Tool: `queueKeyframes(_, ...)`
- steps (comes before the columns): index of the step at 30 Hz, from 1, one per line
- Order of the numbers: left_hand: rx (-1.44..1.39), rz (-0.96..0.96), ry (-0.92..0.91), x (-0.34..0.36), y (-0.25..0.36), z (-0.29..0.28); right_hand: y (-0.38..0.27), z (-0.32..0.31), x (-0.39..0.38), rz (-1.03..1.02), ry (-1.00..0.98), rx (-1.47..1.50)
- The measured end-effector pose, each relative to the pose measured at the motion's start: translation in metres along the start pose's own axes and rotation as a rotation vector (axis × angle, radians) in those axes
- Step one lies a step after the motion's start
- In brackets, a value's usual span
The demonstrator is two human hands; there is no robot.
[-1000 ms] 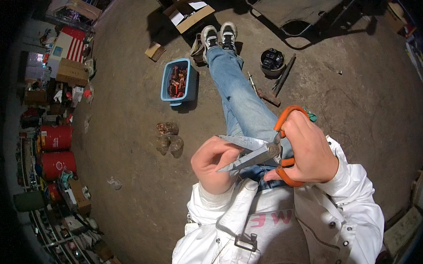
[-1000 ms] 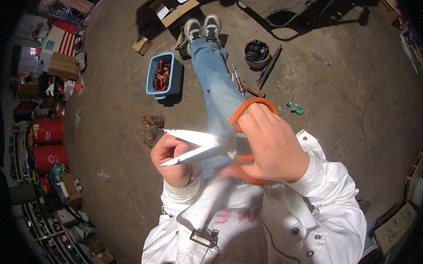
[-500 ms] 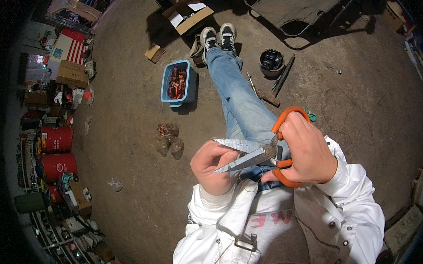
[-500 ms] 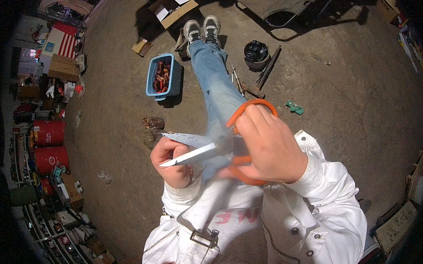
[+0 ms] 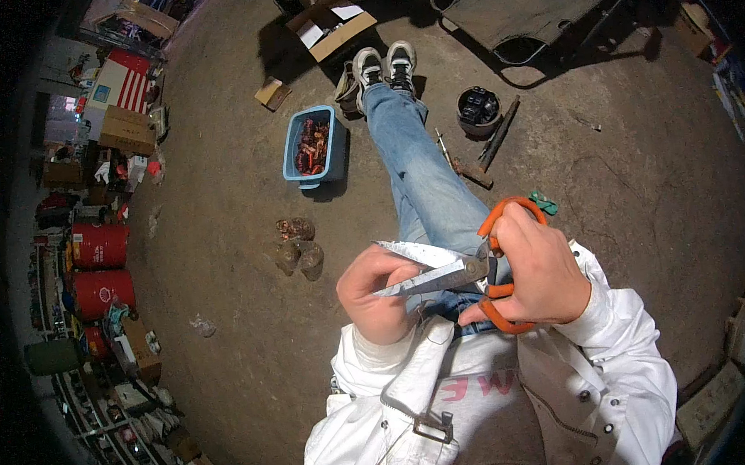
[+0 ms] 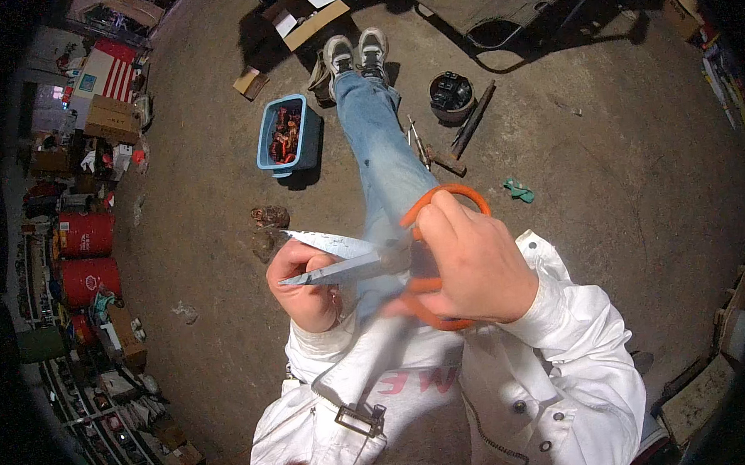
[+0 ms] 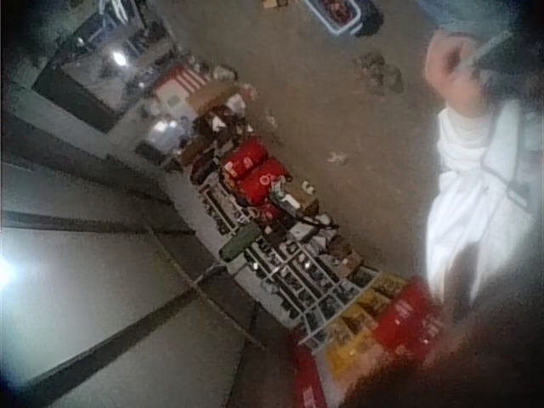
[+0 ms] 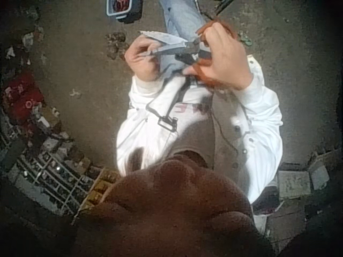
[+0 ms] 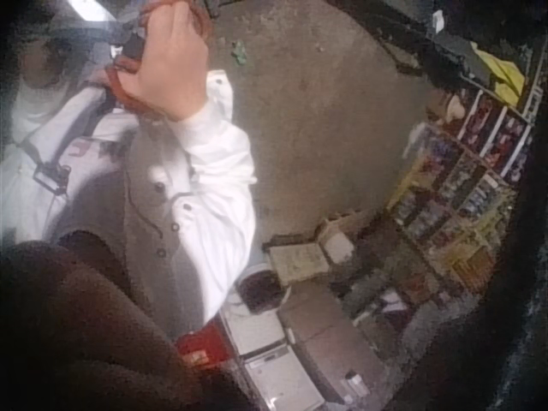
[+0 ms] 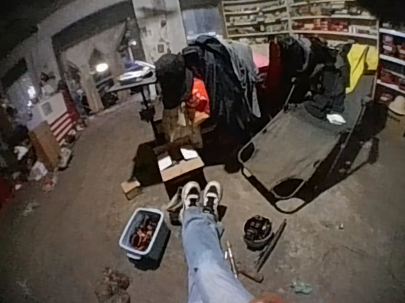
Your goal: The person uses orange-handled shears to repeatedly cut a small dark rectangular object held in the left hand. The person adjusts the object and shears between cuts, working over the lap in a cluttered indoor space.
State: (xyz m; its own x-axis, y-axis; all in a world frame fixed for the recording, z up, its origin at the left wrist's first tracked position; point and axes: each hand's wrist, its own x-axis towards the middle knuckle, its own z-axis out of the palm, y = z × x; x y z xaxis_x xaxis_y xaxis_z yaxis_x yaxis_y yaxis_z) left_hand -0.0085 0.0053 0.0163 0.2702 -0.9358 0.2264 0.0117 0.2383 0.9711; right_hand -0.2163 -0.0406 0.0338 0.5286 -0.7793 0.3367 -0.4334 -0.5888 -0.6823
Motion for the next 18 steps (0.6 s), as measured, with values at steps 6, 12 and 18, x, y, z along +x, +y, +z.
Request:
queueKeyframes(6,-0.090,0.000,0.009,-0.002,-0.006,0.006,0.000,0.002,-0.001,-0.002,0.036,-0.008)
queueKeyframes(12,-0.199,-0.104,-0.010,-0.003,-0.011,0.008,-0.003,-0.001,-0.002,0.036,0.055,-0.041)
queueKeyframes(18,-0.257,-0.299,-0.025,-0.005,-0.007,0.011,0.000,0.001,-0.001,0.017,0.117,-0.152)
